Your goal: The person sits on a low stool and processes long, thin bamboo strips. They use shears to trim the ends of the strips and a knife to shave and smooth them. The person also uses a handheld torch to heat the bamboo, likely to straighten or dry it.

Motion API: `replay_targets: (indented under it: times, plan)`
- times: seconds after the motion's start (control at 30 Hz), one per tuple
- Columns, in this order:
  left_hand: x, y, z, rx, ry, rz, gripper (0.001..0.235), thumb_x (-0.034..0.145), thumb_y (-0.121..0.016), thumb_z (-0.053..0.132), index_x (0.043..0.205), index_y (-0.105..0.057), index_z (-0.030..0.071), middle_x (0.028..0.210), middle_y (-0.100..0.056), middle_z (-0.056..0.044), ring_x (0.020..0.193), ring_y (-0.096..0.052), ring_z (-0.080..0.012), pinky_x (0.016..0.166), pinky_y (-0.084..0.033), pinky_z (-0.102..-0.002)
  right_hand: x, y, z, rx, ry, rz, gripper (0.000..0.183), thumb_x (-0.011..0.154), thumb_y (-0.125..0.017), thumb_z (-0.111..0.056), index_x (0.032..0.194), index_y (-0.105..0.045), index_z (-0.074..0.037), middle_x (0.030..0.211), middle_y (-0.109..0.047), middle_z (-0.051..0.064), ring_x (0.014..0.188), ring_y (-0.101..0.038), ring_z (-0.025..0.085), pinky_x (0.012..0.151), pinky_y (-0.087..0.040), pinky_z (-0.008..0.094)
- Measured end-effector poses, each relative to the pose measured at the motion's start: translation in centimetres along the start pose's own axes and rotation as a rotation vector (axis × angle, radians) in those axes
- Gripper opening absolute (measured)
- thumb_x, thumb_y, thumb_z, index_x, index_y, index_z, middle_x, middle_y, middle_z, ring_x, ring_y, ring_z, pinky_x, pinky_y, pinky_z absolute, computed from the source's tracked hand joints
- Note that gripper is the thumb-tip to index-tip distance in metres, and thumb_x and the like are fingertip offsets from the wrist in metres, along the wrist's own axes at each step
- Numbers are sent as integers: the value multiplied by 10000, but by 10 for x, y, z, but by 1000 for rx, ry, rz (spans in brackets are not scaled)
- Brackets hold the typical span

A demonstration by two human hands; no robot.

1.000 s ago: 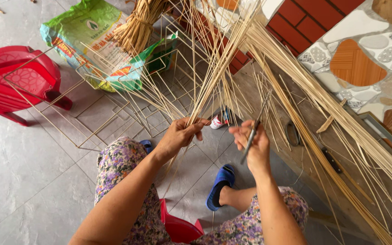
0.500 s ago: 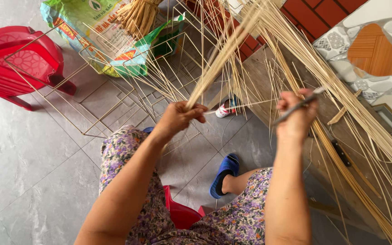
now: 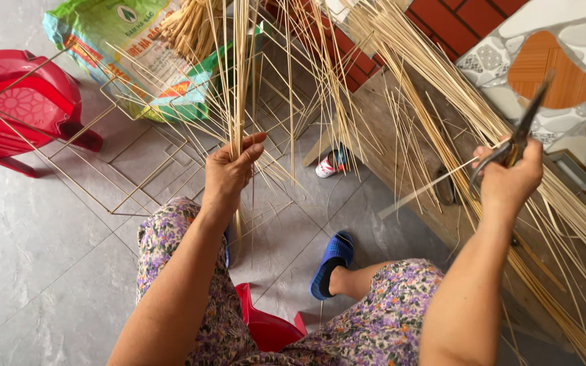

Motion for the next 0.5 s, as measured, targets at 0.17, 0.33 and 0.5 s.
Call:
replay_targets:
  times: [0.17,0.33,0.5]
  plan:
    - [6,-3,3,15,-43,41,394,859,-820,208,1223,-737,84,799,-640,77,556,-437,-3,470,-332,-184,65,-60,2,-391,25,-278,340,888,-659,150,1179,-593,-13,947,-699,78,831,-748,164,595,-558,297]
    - [14,4,-3,-2,-17,93,245,848,-825,191,1047,-739,77,772,-676,42,518,-455,-21,436,-346,-200,102,-135,20,-861,218,-330,339,837,-787,1,1155,-691,-67,910,-745,170,816,-687,350,690,-515,468]
    - [16,3,-9,-57,60,62,181,853,-817,189,976,-720,99,722,-640,49,485,-403,-17,408,-294,-205,90,-152,17,-459,74,-192,267,939,-770,-68,1166,-630,-57,982,-764,106,843,-756,203,654,-568,359]
Point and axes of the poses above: each hand's wrist, its own x-axis towards the middle knuckle, its own y-axis out of the back of the hand, z = x × y, the point moved 8 cm from there along x, towards the middle knuckle
